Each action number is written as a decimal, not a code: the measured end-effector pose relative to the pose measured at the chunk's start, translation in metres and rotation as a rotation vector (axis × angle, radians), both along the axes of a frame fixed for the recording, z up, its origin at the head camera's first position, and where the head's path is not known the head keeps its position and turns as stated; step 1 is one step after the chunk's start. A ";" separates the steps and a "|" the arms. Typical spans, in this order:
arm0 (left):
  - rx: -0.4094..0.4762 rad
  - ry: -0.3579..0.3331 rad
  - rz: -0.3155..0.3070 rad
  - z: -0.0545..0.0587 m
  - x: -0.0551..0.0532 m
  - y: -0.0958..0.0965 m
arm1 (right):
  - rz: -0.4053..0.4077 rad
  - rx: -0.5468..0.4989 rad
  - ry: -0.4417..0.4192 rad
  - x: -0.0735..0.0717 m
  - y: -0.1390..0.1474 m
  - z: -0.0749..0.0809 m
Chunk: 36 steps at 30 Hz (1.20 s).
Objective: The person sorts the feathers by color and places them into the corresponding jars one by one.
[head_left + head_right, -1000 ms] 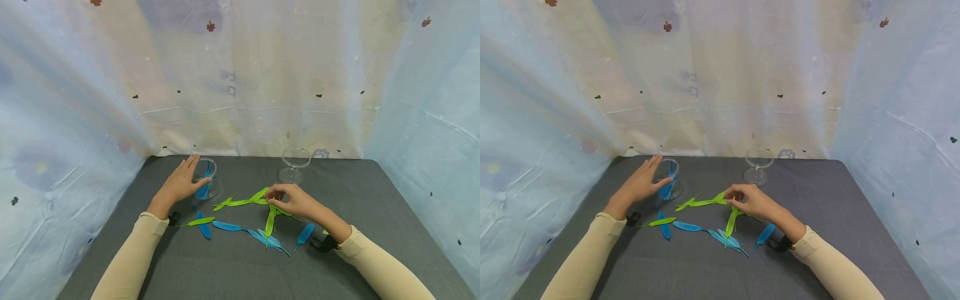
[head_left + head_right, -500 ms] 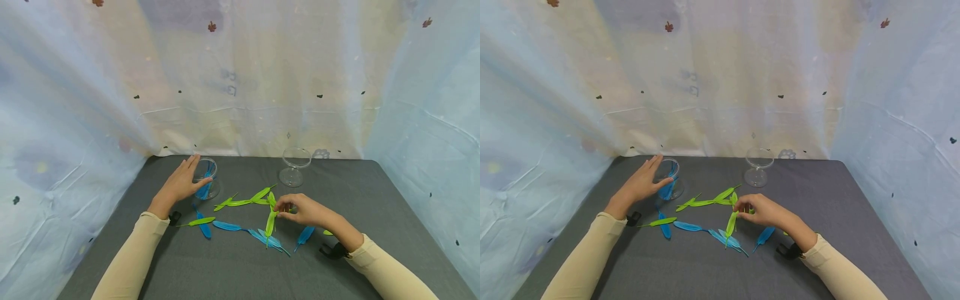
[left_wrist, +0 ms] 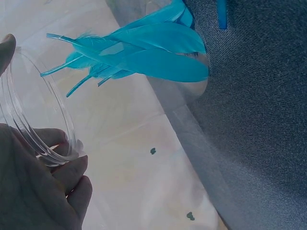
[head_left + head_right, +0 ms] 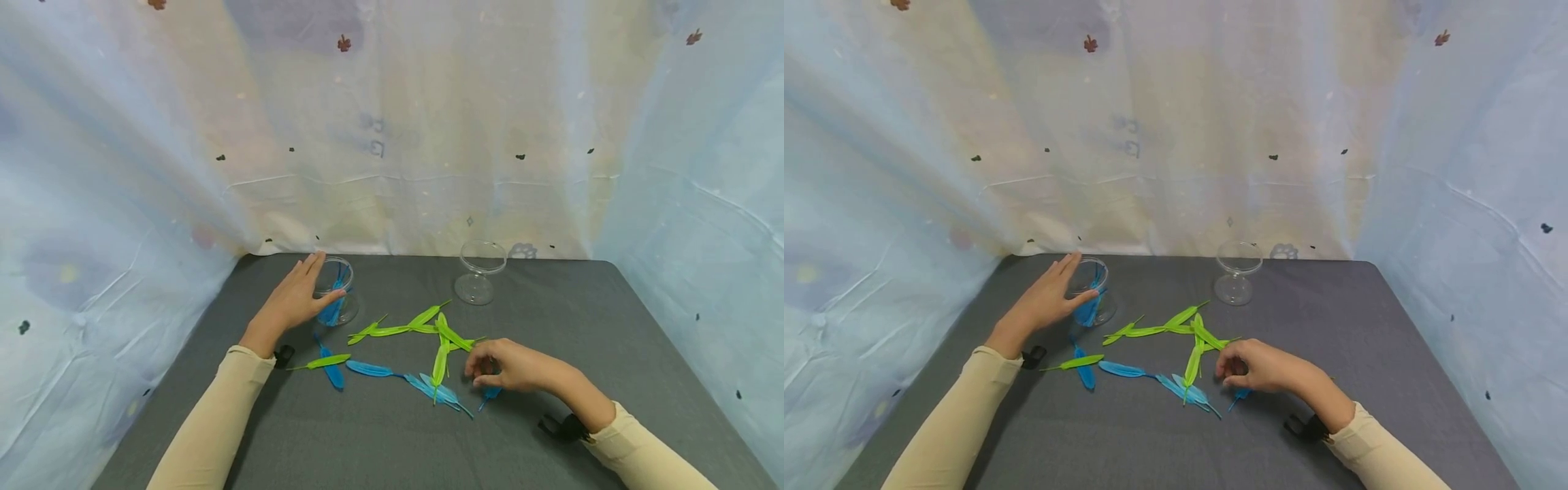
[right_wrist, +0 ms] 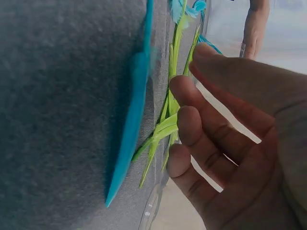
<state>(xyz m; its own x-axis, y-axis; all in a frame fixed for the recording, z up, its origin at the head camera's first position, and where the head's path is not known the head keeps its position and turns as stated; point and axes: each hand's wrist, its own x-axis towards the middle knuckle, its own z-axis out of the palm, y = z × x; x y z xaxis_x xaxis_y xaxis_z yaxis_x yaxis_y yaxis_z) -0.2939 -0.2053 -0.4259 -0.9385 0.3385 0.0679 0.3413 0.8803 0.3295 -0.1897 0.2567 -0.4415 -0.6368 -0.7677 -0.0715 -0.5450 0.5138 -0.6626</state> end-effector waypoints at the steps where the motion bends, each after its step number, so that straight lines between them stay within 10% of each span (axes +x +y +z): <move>1: 0.001 0.001 0.001 0.000 0.000 0.000 | 0.000 0.005 0.003 0.001 0.001 0.000; 36: -0.004 0.005 0.004 0.000 0.002 -0.001 | 0.049 0.086 0.024 0.016 0.002 -0.010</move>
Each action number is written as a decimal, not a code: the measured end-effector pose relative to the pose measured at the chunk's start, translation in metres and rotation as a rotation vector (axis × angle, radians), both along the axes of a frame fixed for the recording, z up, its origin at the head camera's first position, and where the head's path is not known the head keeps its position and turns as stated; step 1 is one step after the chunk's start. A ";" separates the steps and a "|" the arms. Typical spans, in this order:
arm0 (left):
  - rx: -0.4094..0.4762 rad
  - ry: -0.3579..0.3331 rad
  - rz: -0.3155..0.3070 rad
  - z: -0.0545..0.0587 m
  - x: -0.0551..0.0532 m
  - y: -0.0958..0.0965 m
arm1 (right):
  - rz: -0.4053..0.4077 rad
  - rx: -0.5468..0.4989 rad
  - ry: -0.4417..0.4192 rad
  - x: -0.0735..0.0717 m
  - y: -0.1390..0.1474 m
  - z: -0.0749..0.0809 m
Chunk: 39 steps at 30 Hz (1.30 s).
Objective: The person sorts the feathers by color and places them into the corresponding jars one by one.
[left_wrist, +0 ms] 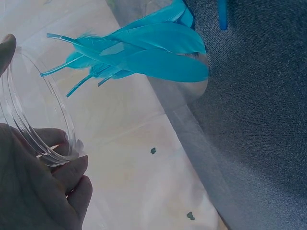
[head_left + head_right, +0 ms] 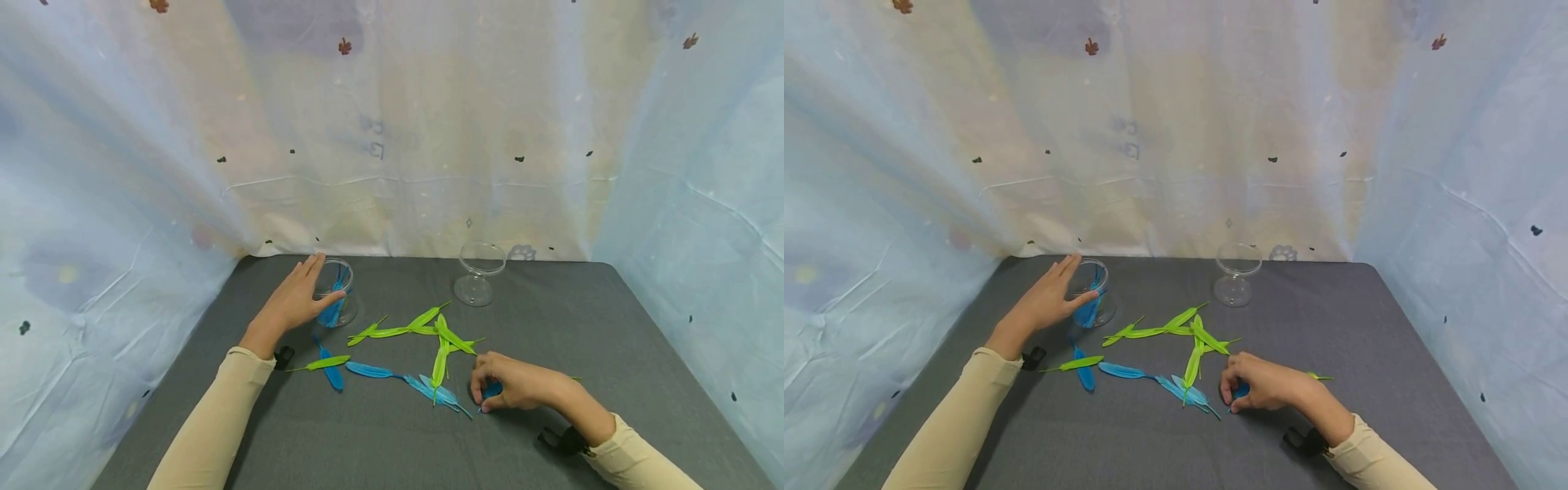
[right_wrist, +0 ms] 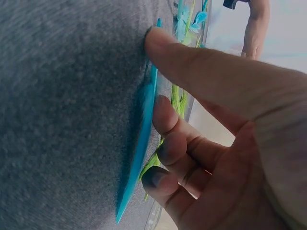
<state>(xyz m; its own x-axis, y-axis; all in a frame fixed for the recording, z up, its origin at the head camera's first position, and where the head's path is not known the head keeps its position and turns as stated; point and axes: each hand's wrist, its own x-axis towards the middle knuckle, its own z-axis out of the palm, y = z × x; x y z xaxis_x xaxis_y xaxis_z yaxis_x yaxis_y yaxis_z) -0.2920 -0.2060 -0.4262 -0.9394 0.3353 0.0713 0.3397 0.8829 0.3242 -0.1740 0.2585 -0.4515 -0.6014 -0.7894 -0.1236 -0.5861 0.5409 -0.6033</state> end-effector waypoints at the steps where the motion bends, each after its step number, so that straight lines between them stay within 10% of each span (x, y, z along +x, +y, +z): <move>1: -0.002 0.002 0.001 0.000 0.000 0.000 | 0.004 -0.005 0.001 0.000 0.000 0.000; 23: 0.002 0.004 -0.001 0.000 0.000 0.000 | -0.051 -0.066 -0.011 -0.004 -0.003 0.003; 39: -0.013 0.003 0.006 0.000 -0.001 0.000 | -0.127 -0.183 0.199 -0.020 -0.011 0.002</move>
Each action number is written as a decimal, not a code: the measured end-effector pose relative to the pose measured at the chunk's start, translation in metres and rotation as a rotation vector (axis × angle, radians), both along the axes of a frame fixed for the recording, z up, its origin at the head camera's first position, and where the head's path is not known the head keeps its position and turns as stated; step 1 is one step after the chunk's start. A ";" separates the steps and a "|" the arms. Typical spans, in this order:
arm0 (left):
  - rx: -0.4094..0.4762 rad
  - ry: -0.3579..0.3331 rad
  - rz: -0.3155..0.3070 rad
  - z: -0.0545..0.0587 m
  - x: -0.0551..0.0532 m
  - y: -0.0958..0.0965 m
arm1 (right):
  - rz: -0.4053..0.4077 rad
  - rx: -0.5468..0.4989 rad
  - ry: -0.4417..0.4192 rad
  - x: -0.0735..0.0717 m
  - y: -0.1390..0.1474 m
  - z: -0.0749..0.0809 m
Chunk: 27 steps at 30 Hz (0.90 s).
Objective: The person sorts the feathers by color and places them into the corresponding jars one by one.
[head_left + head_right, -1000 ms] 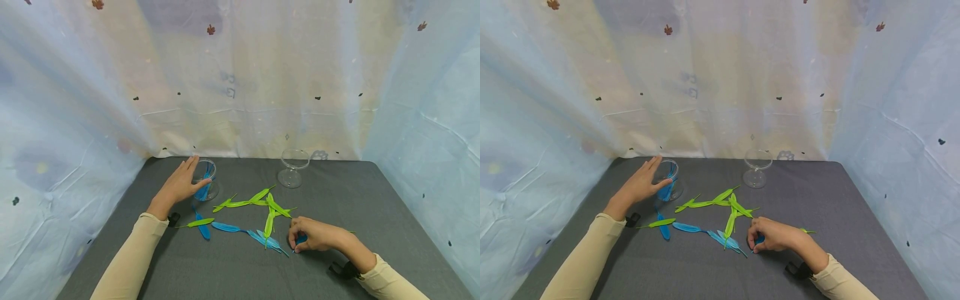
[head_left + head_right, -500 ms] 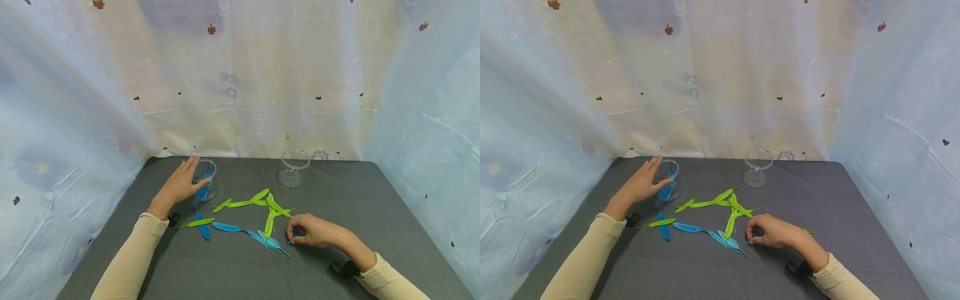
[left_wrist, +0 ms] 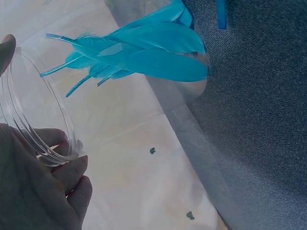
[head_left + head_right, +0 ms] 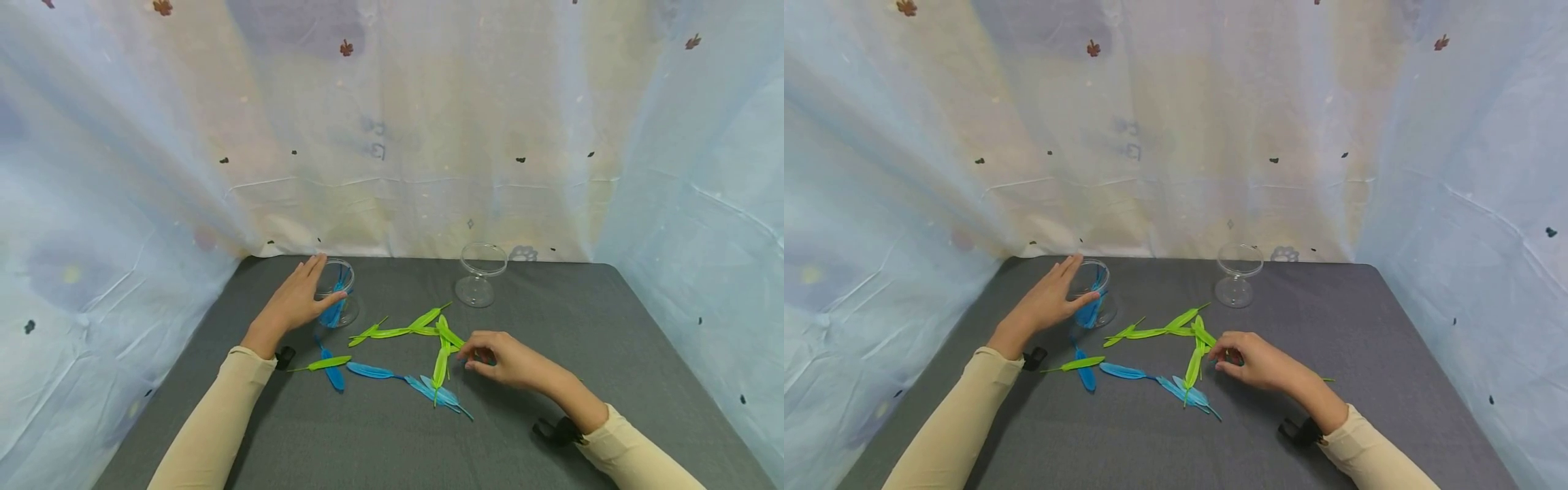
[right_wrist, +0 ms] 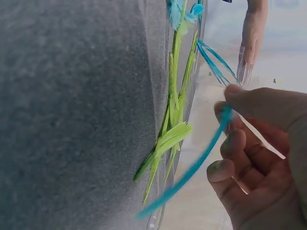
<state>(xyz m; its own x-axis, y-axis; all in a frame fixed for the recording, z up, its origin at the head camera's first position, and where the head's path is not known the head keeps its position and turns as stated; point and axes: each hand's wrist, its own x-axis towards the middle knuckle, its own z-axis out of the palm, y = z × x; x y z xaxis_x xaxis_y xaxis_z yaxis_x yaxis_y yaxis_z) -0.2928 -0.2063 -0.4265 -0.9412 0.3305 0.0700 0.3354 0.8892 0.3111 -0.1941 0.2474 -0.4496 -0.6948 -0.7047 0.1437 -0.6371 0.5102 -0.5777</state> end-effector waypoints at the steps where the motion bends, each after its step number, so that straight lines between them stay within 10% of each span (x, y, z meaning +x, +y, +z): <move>1: 0.001 0.001 -0.001 0.000 0.000 0.000 | 0.001 -0.006 0.011 -0.001 -0.001 0.000; 27: 0.002 -0.015 0.011 0.002 0.002 0.001 | -0.036 -0.243 0.150 -0.026 -0.025 0.024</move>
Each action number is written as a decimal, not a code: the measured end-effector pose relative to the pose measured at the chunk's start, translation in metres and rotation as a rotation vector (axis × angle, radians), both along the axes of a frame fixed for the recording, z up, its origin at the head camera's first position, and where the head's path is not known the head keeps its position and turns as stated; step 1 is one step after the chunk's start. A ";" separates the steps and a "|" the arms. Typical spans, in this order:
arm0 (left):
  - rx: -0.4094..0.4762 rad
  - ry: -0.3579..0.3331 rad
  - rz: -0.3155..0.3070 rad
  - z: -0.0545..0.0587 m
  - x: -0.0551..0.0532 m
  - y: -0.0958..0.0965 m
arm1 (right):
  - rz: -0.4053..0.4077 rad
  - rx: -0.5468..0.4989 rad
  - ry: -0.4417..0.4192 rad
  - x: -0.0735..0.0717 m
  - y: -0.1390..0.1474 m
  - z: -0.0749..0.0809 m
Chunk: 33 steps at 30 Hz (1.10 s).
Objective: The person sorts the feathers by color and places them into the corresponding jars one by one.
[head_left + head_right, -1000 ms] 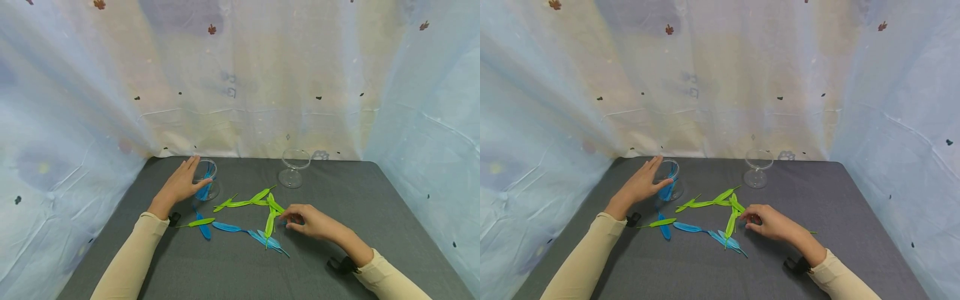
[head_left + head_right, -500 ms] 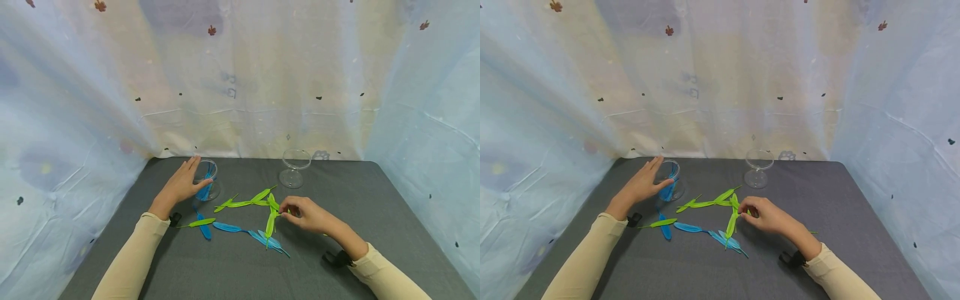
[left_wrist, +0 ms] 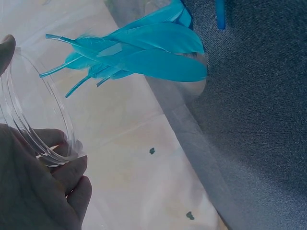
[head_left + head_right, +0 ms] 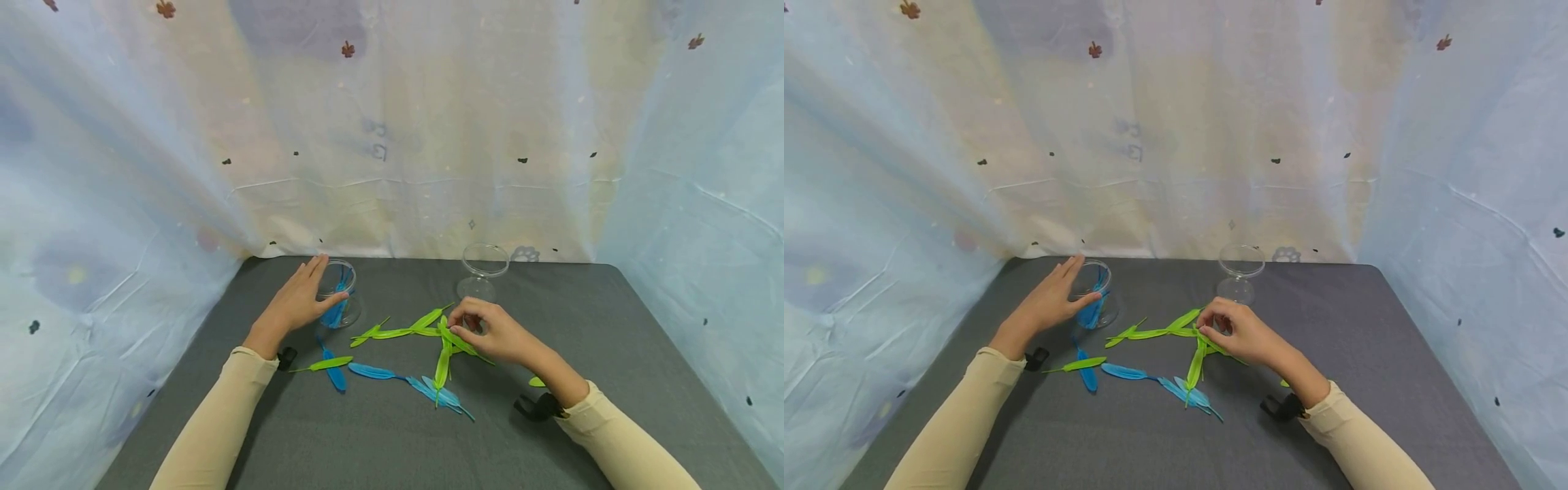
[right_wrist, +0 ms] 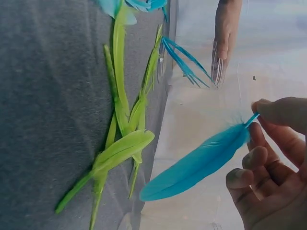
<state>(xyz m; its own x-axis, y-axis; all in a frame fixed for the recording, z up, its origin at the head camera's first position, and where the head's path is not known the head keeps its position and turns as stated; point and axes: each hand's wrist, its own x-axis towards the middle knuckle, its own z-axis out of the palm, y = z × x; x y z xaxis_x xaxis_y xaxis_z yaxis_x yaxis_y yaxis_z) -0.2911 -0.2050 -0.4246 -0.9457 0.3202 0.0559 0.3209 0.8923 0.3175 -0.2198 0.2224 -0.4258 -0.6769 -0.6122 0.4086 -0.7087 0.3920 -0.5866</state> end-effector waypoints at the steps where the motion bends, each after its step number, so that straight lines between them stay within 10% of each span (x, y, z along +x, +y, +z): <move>1: 0.001 -0.001 0.000 0.000 0.000 0.000 | -0.002 -0.008 0.005 -0.002 -0.002 0.001; 33: -0.018 0.028 -0.015 0.000 -0.001 0.000 | -0.064 -0.119 0.109 -0.049 -0.054 0.022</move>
<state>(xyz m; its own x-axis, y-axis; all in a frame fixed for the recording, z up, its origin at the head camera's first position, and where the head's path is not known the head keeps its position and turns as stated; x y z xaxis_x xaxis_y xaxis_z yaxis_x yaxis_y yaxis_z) -0.2920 -0.2055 -0.4250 -0.9391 0.3351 0.0764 0.3425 0.8931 0.2918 -0.2686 0.1684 -0.4038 -0.6605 -0.5126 0.5486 -0.7465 0.3704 -0.5527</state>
